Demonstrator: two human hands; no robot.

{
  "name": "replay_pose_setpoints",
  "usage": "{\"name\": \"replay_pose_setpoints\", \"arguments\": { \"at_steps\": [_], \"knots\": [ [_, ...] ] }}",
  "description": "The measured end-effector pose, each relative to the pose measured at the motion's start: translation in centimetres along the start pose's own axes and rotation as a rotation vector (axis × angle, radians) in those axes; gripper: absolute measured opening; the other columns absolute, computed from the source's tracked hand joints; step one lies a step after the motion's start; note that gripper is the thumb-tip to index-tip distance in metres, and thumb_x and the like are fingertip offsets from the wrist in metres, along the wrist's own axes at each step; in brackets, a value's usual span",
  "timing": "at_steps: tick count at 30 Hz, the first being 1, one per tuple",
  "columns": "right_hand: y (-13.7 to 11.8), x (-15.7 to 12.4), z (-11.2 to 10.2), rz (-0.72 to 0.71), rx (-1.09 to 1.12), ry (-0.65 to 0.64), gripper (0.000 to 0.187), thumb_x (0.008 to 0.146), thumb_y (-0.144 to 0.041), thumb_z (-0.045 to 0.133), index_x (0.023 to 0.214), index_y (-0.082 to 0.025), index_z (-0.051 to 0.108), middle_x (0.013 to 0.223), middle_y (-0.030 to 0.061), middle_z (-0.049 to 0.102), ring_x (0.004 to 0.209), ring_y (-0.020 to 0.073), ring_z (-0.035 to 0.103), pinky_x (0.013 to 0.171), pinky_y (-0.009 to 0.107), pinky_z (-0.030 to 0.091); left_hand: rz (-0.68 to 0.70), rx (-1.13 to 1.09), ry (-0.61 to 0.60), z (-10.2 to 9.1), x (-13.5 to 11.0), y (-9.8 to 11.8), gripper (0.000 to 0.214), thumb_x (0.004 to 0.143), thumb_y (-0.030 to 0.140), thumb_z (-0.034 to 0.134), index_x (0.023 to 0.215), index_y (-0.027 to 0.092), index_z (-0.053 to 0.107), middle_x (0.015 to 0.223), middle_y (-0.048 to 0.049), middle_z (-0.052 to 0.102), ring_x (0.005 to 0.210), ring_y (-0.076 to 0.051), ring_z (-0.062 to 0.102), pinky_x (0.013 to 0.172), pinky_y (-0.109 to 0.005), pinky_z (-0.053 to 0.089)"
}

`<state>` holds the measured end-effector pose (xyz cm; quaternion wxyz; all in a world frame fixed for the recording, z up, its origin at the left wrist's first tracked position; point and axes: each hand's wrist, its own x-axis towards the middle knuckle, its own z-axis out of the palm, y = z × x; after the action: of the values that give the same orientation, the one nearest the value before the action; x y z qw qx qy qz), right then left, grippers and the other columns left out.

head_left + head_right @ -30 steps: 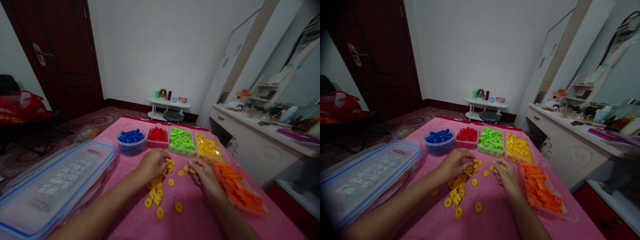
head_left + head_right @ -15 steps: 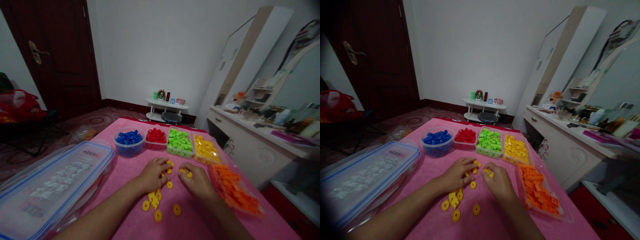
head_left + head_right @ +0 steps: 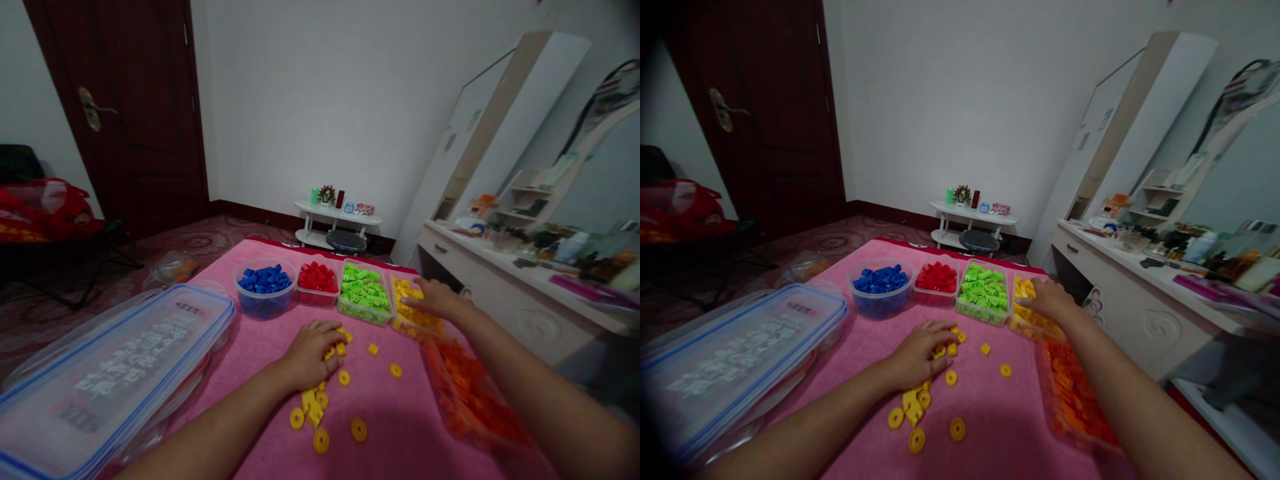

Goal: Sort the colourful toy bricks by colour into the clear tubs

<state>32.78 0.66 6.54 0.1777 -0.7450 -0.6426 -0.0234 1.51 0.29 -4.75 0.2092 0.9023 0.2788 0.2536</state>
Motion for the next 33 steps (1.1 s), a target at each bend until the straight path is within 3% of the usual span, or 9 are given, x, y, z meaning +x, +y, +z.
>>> {"name": "replay_pose_setpoints", "arguments": {
  "at_steps": [3, 6, 9, 13, 18, 21, 25, 33],
  "knots": [
    [-4.1, -2.2, 0.7, -0.031, -0.192, -0.088, 0.040, 0.066, -0.033, 0.070, 0.104, -0.021, 0.066, 0.105, 0.0134, 0.066, 0.097, 0.0328, 0.060, 0.078, 0.040, 0.042, -0.001, -0.010, -0.002, -0.1, 0.1, 0.1, 0.042, 0.078, 0.036, 0.061, 0.119, 0.028, 0.059, 0.135, -0.0038, 0.051, 0.118, -0.024, 0.047, 0.100, -0.041, 0.036],
    [-8.0, -5.0, 2.1, -0.053, -0.197, -0.207, 0.024, 0.068, -0.031, 0.067, 0.090, -0.023, 0.070, 0.089, 0.0087, 0.070, 0.082, 0.0265, 0.064, 0.066, 0.033, 0.040, -0.009, -0.018, -0.002, -0.1, 0.1, 0.1, 0.043, 0.077, 0.035, 0.062, 0.119, 0.027, 0.059, 0.135, -0.0047, 0.051, 0.118, -0.024, 0.047, 0.101, -0.042, 0.036],
    [-9.5, -7.5, 4.6, 0.019, -0.216, -0.279, 0.024, 0.068, -0.035, 0.068, 0.087, -0.022, 0.069, 0.086, 0.0091, 0.069, 0.079, 0.0251, 0.063, 0.061, 0.030, 0.035, -0.021, -0.028, 0.005, -0.1, 0.1, 0.1, 0.043, 0.077, 0.036, 0.063, 0.118, 0.026, 0.060, 0.135, -0.0056, 0.051, 0.119, -0.024, 0.047, 0.102, -0.041, 0.035],
    [-8.6, -9.0, 7.1, 0.024, -0.142, -0.211, 0.018, 0.070, -0.025, 0.066, 0.087, -0.019, 0.065, 0.091, 0.0082, 0.068, 0.083, 0.0217, 0.061, 0.063, 0.028, 0.033, -0.015, -0.027, 0.007, 0.0, 0.0, 0.2, 0.043, 0.076, 0.034, 0.063, 0.119, 0.026, 0.060, 0.135, -0.0052, 0.052, 0.118, -0.024, 0.047, 0.102, -0.041, 0.035],
    [-7.6, -8.9, 5.3, 0.043, -0.130, -0.201, 0.007, 0.071, -0.023, 0.061, 0.077, -0.021, 0.064, 0.080, 0.0048, 0.067, 0.074, 0.0185, 0.060, 0.058, 0.027, 0.027, -0.010, -0.005, -0.005, -0.2, 0.0, 0.4, 0.043, 0.078, 0.036, 0.061, 0.120, 0.027, 0.059, 0.136, -0.0053, 0.050, 0.119, -0.025, 0.047, 0.101, -0.043, 0.035],
    [-7.0, -9.0, 4.5, 0.055, -0.195, -0.261, 0.007, 0.067, -0.022, 0.063, 0.073, -0.021, 0.064, 0.079, 0.0053, 0.067, 0.072, 0.0188, 0.059, 0.057, 0.027, 0.026, -0.006, -0.004, -0.006, -0.2, 0.1, 0.5, 0.042, 0.078, 0.036, 0.061, 0.119, 0.026, 0.060, 0.136, -0.0059, 0.051, 0.118, -0.025, 0.047, 0.101, -0.043, 0.035],
    [-6.0, -9.6, 5.6, 0.039, -0.172, -0.364, 0.008, 0.062, -0.016, 0.064, 0.070, -0.018, 0.062, 0.079, 0.0064, 0.067, 0.071, 0.0176, 0.058, 0.056, 0.026, 0.026, -0.006, -0.057, 0.034, 0.1, 0.1, 0.4, 0.039, 0.074, 0.029, 0.064, 0.113, 0.024, 0.063, 0.130, -0.0058, 0.055, 0.115, -0.024, 0.050, 0.100, -0.040, 0.037],
    [-6.0, -9.9, 6.3, 0.037, -0.207, -0.368, 0.020, 0.061, -0.003, 0.054, 0.072, -0.018, 0.062, 0.082, 0.0083, 0.067, 0.076, 0.0199, 0.059, 0.057, 0.026, 0.028, -0.033, -0.203, 0.081, 0.6, 0.4, 0.4, 0.030, 0.067, 0.015, 0.062, 0.096, 0.020, 0.069, 0.107, -0.0055, 0.059, 0.092, -0.017, 0.056, 0.080, -0.026, 0.046]
  ]
}}
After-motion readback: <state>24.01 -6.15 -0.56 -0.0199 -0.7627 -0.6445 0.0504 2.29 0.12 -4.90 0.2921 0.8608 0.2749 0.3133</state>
